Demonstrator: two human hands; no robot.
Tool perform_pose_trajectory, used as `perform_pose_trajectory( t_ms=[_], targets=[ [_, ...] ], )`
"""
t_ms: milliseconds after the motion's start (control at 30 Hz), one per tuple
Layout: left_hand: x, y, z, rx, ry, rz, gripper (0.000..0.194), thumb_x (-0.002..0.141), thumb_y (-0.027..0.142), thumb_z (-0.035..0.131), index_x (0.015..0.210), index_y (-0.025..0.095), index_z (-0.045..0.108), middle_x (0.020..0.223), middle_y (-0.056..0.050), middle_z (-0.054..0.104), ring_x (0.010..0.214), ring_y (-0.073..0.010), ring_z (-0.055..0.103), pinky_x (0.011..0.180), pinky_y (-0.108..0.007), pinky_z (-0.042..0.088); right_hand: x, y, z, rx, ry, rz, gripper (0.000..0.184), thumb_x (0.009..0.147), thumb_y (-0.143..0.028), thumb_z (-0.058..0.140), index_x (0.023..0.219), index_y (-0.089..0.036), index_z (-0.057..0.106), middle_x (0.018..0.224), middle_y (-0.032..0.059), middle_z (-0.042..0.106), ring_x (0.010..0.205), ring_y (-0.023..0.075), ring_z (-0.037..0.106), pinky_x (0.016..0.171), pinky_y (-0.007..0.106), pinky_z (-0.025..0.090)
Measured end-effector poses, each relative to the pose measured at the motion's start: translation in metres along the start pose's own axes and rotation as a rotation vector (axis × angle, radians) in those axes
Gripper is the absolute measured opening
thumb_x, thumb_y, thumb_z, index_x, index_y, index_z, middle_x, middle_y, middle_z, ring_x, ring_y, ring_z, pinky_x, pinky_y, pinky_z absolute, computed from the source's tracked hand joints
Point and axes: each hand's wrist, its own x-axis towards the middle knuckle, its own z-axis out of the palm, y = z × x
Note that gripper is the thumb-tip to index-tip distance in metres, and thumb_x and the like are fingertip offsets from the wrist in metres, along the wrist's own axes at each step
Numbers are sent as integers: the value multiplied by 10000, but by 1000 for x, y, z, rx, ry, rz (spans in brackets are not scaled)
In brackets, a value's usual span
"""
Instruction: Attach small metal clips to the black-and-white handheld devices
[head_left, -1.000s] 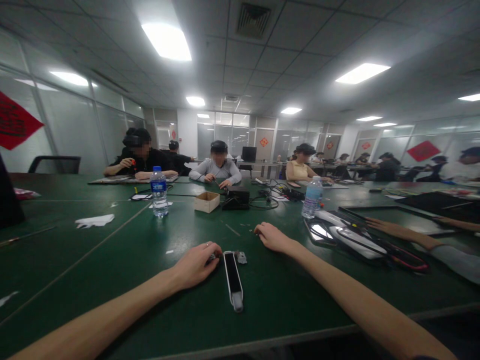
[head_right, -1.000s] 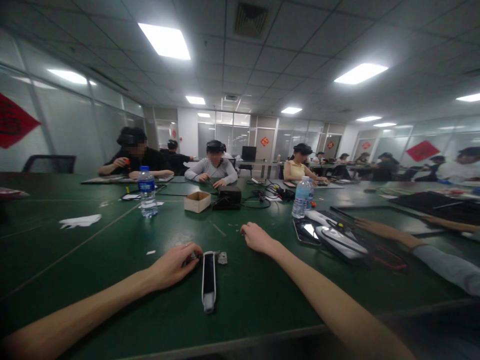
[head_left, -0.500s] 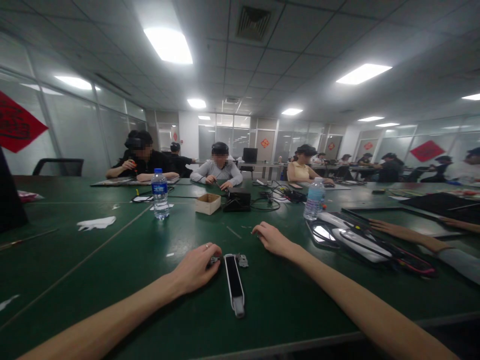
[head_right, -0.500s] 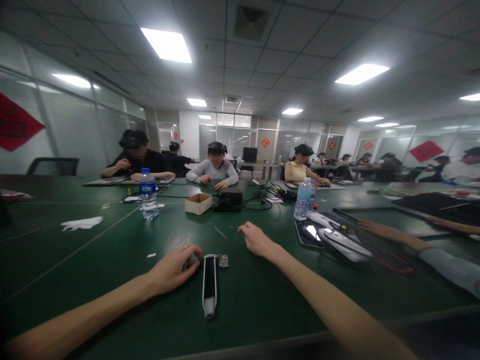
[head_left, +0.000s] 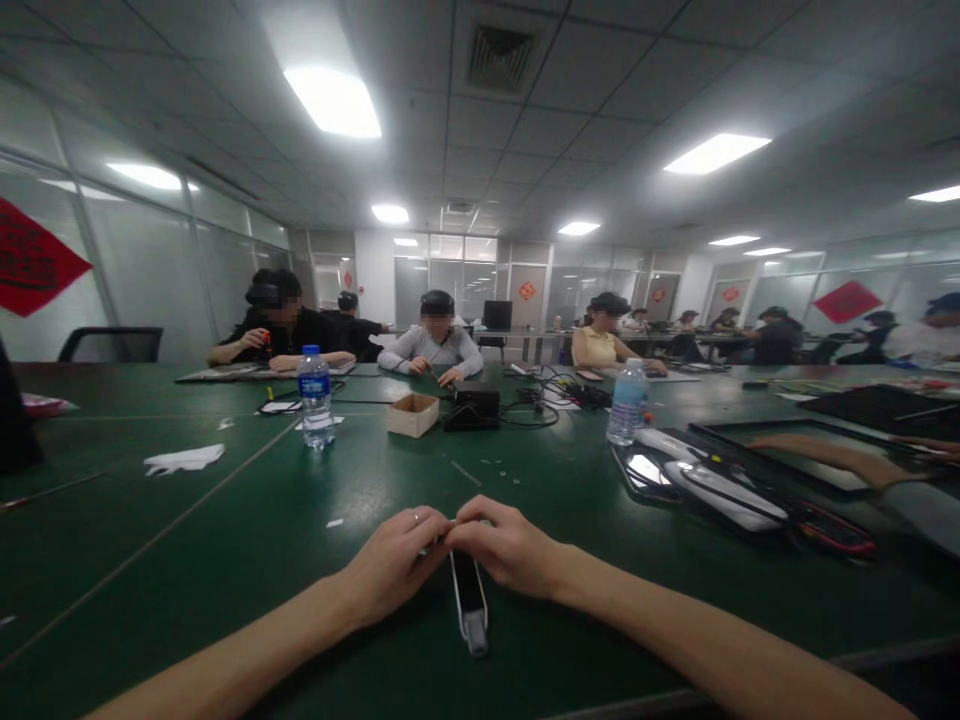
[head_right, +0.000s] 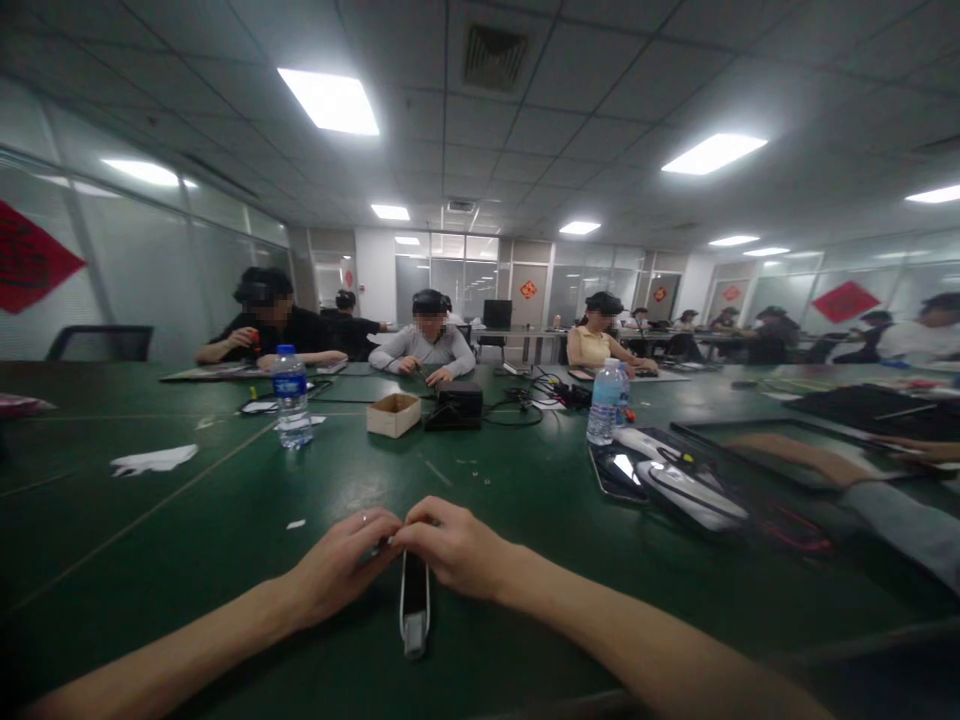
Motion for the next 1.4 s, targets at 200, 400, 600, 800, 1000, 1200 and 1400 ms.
perform_pose_trajectory(
  t_ms=[200,400,600,800,1000,1200,1400],
  targets=[
    [-2,-4,-2,-55,-9,29,108,954,159,471,993,206,561,941,-30,629,830,-151,604,731,-243,491,-1,3,2,-44,109,-1,159,983,-218,464,1015,-163,609,944,86,596,842,150,572,724,246,513],
    [-3,-3,-4,-104,3,57,154,945,149,485,1057,211,569,1062,-49,606,892,-146,619,782,-248,525,-1,6,3,-81,97,83,159,948,-319,565,898,-170,586,822,50,642,757,154,585,698,279,477],
    [-4,-6,-1,-49,23,60,124,928,140,515,1020,203,571,1024,-39,622,880,-150,627,774,-243,519,-2,10,6,-34,29,56,132,970,-266,519,934,-162,594,845,64,675,789,163,604,735,295,468],
    [-4,-7,-1,-38,12,-1,118,894,122,529,968,211,548,949,-10,618,810,-135,609,728,-230,494,-1,8,4,-23,-1,69,97,958,-231,519,970,-166,591,880,66,681,816,164,611,757,294,466],
    [0,-4,-5,65,-44,-148,187,849,153,537,1027,211,538,907,-10,608,777,-161,591,702,-266,476,1,9,-5,-106,-17,89,93,916,-197,533,978,-165,595,897,70,680,833,176,609,765,306,462],
    [3,-6,-12,81,-142,-254,137,900,239,469,976,200,576,950,-39,602,781,-171,574,695,-284,461,0,19,-16,-218,-120,313,108,889,-168,566,978,-141,620,926,78,650,838,181,588,769,311,468],
    [4,-10,-10,-1,-197,-339,147,886,273,486,964,198,585,898,-32,614,754,-171,569,677,-289,450,-4,26,-19,-142,-332,413,165,911,-266,575,1007,-147,637,981,79,629,879,187,585,772,313,486]
  ],
)
